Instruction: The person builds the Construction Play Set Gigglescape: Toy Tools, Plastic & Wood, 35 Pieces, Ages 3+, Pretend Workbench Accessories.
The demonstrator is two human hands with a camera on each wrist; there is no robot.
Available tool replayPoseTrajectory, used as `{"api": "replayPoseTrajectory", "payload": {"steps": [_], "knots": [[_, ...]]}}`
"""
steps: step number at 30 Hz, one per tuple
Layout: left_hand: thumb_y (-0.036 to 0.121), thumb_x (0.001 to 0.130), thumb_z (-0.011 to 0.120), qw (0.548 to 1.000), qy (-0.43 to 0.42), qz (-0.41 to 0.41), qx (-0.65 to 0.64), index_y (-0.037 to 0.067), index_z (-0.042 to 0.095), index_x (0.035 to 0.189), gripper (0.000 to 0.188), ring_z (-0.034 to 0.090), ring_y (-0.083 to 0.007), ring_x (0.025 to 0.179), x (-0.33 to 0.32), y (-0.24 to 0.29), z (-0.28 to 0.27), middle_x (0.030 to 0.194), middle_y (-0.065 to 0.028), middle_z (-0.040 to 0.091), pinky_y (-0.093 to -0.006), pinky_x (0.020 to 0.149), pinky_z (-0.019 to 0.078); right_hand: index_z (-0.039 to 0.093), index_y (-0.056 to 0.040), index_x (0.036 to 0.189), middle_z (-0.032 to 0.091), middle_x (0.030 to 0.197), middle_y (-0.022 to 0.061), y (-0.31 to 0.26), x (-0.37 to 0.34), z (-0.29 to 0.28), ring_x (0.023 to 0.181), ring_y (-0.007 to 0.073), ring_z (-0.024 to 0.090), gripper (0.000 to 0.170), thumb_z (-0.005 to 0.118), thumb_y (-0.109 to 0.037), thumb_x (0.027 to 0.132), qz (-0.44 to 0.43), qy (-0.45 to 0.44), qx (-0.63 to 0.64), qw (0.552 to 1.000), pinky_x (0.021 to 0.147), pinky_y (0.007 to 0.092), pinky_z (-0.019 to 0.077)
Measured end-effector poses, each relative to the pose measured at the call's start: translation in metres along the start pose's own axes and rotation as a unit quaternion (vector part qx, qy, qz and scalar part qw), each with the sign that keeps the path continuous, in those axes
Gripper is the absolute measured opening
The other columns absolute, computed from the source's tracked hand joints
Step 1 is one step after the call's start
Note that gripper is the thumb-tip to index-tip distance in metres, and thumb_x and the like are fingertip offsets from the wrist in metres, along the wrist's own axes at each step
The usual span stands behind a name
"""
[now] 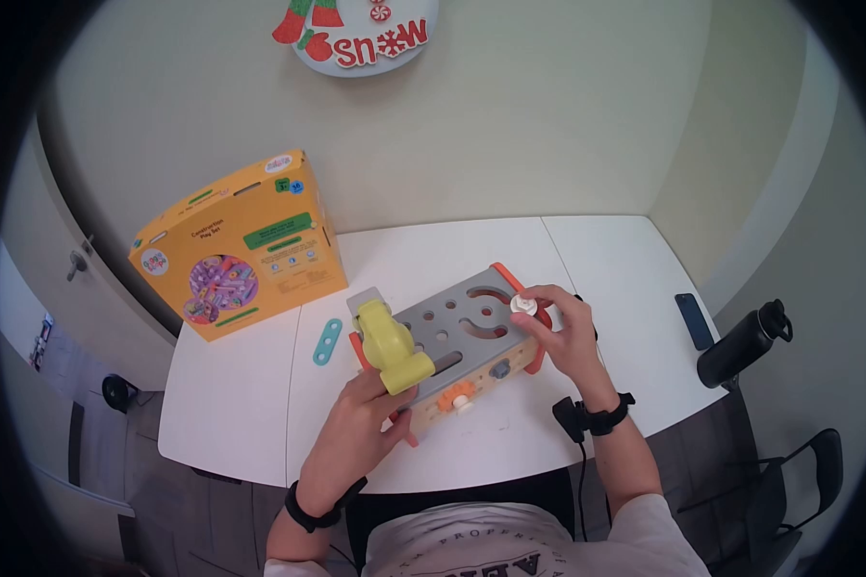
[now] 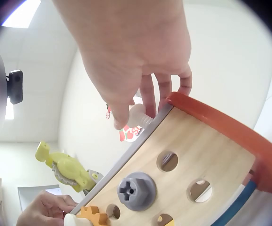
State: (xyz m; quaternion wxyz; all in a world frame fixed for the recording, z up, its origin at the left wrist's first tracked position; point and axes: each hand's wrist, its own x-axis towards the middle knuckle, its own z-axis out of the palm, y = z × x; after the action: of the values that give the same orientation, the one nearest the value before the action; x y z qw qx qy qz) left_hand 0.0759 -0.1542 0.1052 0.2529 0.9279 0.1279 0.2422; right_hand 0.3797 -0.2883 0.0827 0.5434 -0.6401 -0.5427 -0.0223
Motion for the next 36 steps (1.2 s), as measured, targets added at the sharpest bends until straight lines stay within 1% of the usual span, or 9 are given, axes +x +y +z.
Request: {"api": "replayPoseTrajectory", "payload": {"steps": [4, 10, 15, 19, 25, 28, 31, 34, 36], "knots": [[-0.005, 0.080, 0.081, 1.000, 0.007, 0.020, 0.003, -0.005, 0.076, 0.114, 0.034, 0.073, -0.0262, 0.084, 0.003, -0.002, -0.001, 0.120, -0.0177, 0.073, -0.0367, 0.081, 0.0620, 0.076, -0.0030, 0.120, 0.079, 0.112, 0.0132, -0.002, 0.002, -0.008, 0.097, 0.0212, 0.075, 0.028, 0.080, -0.009, 0.092, 0.006, -0.027, 0.021, 0.999, 0.091, 0.0319, 0.0569], [-0.005, 0.080, 0.081, 1.000, -0.002, -0.004, 0.004, -0.005, 0.076, 0.113, 0.033, 0.074, -0.0283, 0.088, 0.001, 0.000, -0.001, 0.120, -0.0182, 0.073, -0.0373, 0.083, 0.0619, 0.075, -0.0050, 0.128, 0.077, 0.125, 0.0120, 0.001, 0.005, -0.021, 0.110, 0.0250, 0.074, 0.036, 0.077, -0.003, 0.092, -0.074, -0.044, -0.009, 0.996, 0.099, 0.0349, 0.0570], [-0.004, 0.080, 0.082, 0.999, 0.015, 0.032, 0.021, -0.004, 0.077, 0.113, 0.034, 0.074, -0.0272, 0.087, 0.004, -0.002, -0.002, 0.121, -0.0179, 0.074, -0.0367, 0.084, 0.0617, 0.077, -0.0063, 0.120, 0.077, 0.122, 0.0104, 0.001, 0.004, -0.015, 0.110, 0.0260, 0.073, 0.035, 0.084, -0.007, 0.086, -0.032, -0.031, -0.002, 0.999, 0.097, 0.0359, 0.0572], [-0.004, 0.080, 0.082, 1.000, -0.002, -0.013, 0.007, -0.004, 0.077, 0.113, 0.034, 0.074, -0.0283, 0.089, 0.001, 0.002, -0.001, 0.121, -0.0178, 0.074, -0.0375, 0.086, 0.0614, 0.076, -0.0063, 0.111, 0.077, 0.118, 0.0092, 0.000, 0.003, -0.011, 0.109, 0.0265, 0.072, 0.030, 0.088, -0.009, 0.083, -0.048, -0.006, -0.039, 0.998, 0.094, 0.0358, 0.0577], [-0.004, 0.080, 0.082, 0.999, 0.017, 0.030, 0.008, -0.004, 0.077, 0.114, 0.034, 0.073, -0.0252, 0.080, 0.003, -0.002, -0.002, 0.121, -0.0172, 0.074, -0.0363, 0.080, 0.0616, 0.077, -0.0046, 0.109, 0.077, 0.117, 0.0095, -0.003, 0.005, -0.012, 0.108, 0.0264, 0.073, 0.019, 0.078, -0.003, 0.090, -0.096, 0.004, -0.039, 0.995, 0.094, 0.0353, 0.0574], [-0.004, 0.080, 0.082, 1.000, -0.004, -0.005, 0.001, -0.004, 0.077, 0.114, 0.034, 0.073, -0.0272, 0.086, 0.002, 0.000, -0.002, 0.120, -0.0172, 0.074, -0.0374, 0.084, 0.0613, 0.077, -0.0043, 0.110, 0.077, 0.115, 0.0106, 0.008, 0.005, -0.012, 0.106, 0.0264, 0.073, 0.018, 0.074, -0.002, 0.092, -0.083, -0.009, 0.015, 0.996, 0.094, 0.0352, 0.0574], [-0.004, 0.080, 0.082, 1.000, -0.005, -0.010, 0.005, -0.004, 0.077, 0.113, 0.034, 0.073, -0.0283, 0.088, 0.002, 0.001, -0.002, 0.120, -0.0173, 0.074, -0.0378, 0.085, 0.0612, 0.077, -0.0037, 0.110, 0.077, 0.116, 0.0115, 0.000, 0.005, -0.013, 0.106, 0.0266, 0.073, 0.018, 0.075, -0.004, 0.092, -0.057, -0.017, 0.000, 0.998, 0.094, 0.0352, 0.0573], [-0.004, 0.080, 0.082, 0.999, 0.016, 0.035, 0.025, -0.004, 0.077, 0.113, 0.034, 0.073, -0.0269, 0.087, 0.003, -0.001, -0.002, 0.120, -0.0172, 0.074, -0.0374, 0.084, 0.0616, 0.078, -0.0031, 0.109, 0.077, 0.118, 0.0114, -0.009, 0.005, -0.010, 0.106, 0.0266, 0.073, 0.016, 0.075, -0.003, 0.092, -0.001, -0.005, -0.011, 1.000, 0.094, 0.0354, 0.0574], [-0.004, 0.080, 0.082, 0.999, 0.013, 0.024, 0.016, -0.004, 0.077, 0.114, 0.034, 0.073, -0.0270, 0.087, 0.003, 0.000, -0.002, 0.121, -0.0175, 0.074, -0.0376, 0.085, 0.0617, 0.078, -0.0028, 0.109, 0.077, 0.119, 0.0112, -0.006, 0.003, -0.008, 0.105, 0.0264, 0.073, 0.017, 0.076, -0.003, 0.092, -0.004, 0.000, -0.033, 0.999, 0.094, 0.0352, 0.0571]]}}
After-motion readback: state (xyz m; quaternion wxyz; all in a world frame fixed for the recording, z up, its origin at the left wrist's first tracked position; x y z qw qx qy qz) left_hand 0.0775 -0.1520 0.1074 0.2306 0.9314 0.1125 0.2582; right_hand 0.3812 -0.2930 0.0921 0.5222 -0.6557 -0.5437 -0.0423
